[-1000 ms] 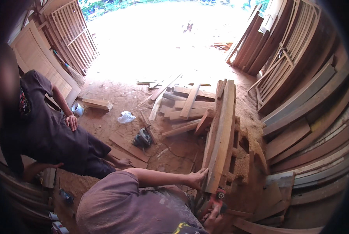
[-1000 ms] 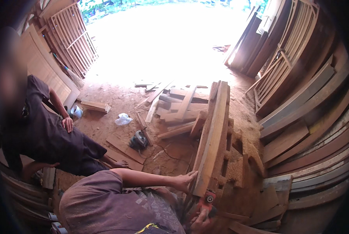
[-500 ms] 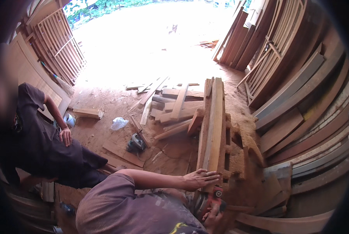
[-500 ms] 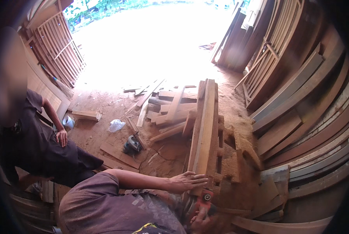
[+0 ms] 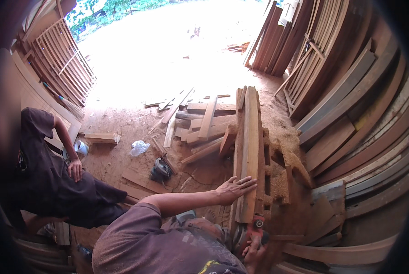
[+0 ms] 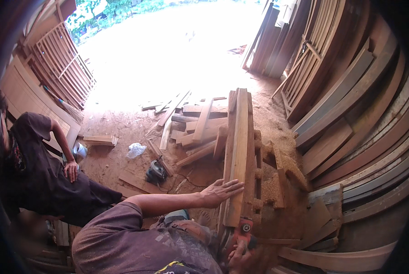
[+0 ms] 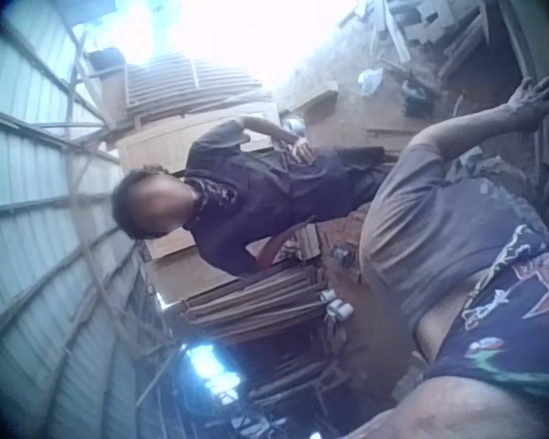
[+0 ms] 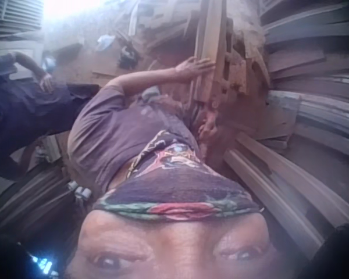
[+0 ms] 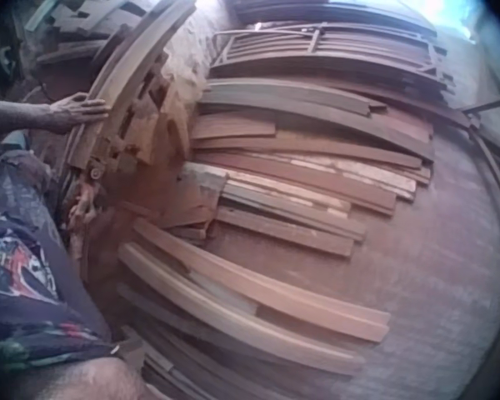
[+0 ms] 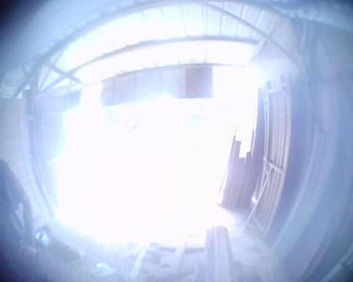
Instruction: The person uses a handheld electric sander to smooth the surface of a wooden plank resting on a workbench. They move the sander along the length of the wood, pause to inspect the surface, and continue sanding until the clip ends.
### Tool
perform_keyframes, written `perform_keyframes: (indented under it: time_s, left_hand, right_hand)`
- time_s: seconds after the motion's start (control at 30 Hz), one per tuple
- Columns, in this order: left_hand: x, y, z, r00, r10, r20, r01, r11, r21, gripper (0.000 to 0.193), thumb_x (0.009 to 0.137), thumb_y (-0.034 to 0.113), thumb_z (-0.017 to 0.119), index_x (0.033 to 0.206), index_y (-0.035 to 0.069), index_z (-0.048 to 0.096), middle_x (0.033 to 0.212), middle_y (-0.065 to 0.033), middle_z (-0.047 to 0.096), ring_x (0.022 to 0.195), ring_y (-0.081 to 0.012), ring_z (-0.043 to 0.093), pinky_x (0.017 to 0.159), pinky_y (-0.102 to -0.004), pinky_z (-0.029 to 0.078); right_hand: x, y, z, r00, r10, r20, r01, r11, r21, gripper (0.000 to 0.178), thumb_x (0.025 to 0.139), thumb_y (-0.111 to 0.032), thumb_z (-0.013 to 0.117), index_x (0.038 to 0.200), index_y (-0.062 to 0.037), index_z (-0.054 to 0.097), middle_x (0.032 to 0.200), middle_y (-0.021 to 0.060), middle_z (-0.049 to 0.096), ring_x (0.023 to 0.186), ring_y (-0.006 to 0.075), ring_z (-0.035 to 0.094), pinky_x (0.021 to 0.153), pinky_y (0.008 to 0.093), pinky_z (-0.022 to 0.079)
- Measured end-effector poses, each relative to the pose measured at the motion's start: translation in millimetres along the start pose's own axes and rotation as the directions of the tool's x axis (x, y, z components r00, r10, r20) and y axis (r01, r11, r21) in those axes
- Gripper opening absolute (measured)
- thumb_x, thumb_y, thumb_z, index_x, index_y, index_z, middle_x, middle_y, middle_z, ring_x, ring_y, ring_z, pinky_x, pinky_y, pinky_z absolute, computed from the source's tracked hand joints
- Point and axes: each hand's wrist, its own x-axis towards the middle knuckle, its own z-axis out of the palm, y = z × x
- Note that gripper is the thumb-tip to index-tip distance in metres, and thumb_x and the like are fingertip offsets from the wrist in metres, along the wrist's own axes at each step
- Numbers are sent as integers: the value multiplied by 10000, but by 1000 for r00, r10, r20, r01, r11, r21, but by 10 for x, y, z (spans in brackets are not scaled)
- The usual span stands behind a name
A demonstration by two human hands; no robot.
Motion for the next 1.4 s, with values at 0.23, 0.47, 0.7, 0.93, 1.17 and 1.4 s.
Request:
perform_keyframes:
  time_s: [0.23, 0.47, 0.7, 0.93, 1.17, 1.4]
  left_hand:
    - [-34, 104, 61, 997, -68, -38, 67, 997, -27, 999, 833, -47, 588, 1718, 77, 142, 1799, -122, 140, 1665, -312, 123, 1235, -549, 321]
    - [-361, 455, 259, 995, 84, -48, -84, 996, 3, 940, 844, -16, 591, 1700, 51, 208, 1780, -171, 178, 1653, -370, 157, 1239, -536, 325]
    - [-469, 639, 215, 995, 96, -6, -97, 993, -63, 930, 836, -39, 571, 1701, 103, 260, 1776, -157, 216, 1648, -359, 188, 1236, -500, 329]
    - [-461, 615, 185, 996, 90, 16, -89, 994, -59, 922, 851, -19, 590, 1703, 110, 260, 1776, -154, 219, 1648, -363, 185, 1222, -485, 347]
    - [-449, 657, 69, 995, 51, 86, -43, 994, -98, 972, 885, 165, 729, 1711, 108, 219, 1788, -153, 164, 1656, -369, 135, 1195, -488, 387]
    - [-486, 616, 143, 996, 37, 81, -26, 991, -130, 1088, 844, 226, 811, 1721, 108, 177, 1800, -117, 139, 1663, -323, 124, 1194, -488, 381]
  right_hand:
    - [-110, -187, 136, 997, -59, -54, 62, 997, 49, 493, 1066, -447, 603, 1020, 41, 654, 797, 87, 598, 455, 116, 517, 385, 295, 399]
    - [75, 5, 7, 994, -109, 30, 106, 992, 63, 418, 1077, -436, 608, 1050, -23, 673, 753, 11, 597, 444, 81, 496, 380, 280, 378]
    - [-27, -71, -60, 998, 56, -19, -57, 997, -59, 444, 1075, -410, 615, 844, -39, 697, 549, -26, 548, 476, 78, 529, 467, 295, 399]
    - [-39, -119, -57, 998, 63, -5, -63, 995, -75, 457, 1055, -443, 630, 868, -34, 713, 568, -17, 560, 492, 88, 539, 481, 308, 409]
    - [-4, -15, -39, 995, 95, 3, -95, 995, -36, 460, 1063, -430, 627, 886, -14, 714, 560, -18, 546, 476, 84, 525, 473, 297, 400]
    - [-74, -204, -24, 994, 103, 22, -102, 994, -50, 432, 1072, -382, 622, 972, 30, 702, 689, 35, 618, 470, 84, 526, 455, 274, 404]
